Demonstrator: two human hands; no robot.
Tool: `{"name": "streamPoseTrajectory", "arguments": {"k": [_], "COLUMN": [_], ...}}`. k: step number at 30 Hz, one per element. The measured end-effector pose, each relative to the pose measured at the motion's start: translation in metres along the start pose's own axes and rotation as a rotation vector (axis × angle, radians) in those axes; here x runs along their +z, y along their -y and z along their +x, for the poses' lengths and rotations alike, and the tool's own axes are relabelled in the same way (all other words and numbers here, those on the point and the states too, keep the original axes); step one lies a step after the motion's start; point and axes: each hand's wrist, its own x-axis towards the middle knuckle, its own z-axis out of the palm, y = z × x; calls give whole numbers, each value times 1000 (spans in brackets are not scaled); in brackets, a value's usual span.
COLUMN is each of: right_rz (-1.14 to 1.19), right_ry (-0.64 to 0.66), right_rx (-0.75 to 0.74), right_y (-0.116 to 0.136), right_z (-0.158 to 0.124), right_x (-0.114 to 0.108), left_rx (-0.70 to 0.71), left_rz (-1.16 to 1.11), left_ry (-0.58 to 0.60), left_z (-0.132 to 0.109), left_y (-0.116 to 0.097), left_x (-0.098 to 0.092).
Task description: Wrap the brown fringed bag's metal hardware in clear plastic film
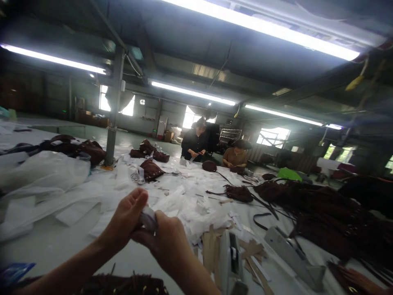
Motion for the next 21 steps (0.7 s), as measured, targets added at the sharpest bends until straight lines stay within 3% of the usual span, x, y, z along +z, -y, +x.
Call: {"name": "streamPoseTrajectory", "arguments": {"k": [2,4,6,9,10,12,14,17,21], "right_rz": [124,144,14,-226,-273,-246,-109,91,258], "right_ry": [-57,-45,20,183,222,238,173,72,-30], "right_rx": [15,6,-13,-167,-222,-247,-148,11,-24], "right_y": [-2,-9,-18,-27,-27,-24,-20,-16,-20], "right_z": [-3,-7,-9,-10,-9,-7,-7,-10,-13], "right_x": [11,17,19,15,14,12,11,19,36], "left_rx": [-44,-94,-88,-81,-93,-118,-124,-110,-112], "left_rz": [-184,-225,-48,400,496,504,342,51,-219], "left_ry": [-216,-271,-80,377,462,492,366,65,-178], "left_z": [2,3,1,-5,-7,-8,-6,-2,-4], "left_y": [4,10,18,26,28,30,28,21,16], "left_x": [-1,-9,-20,-31,-32,-31,-28,-23,-11]}}
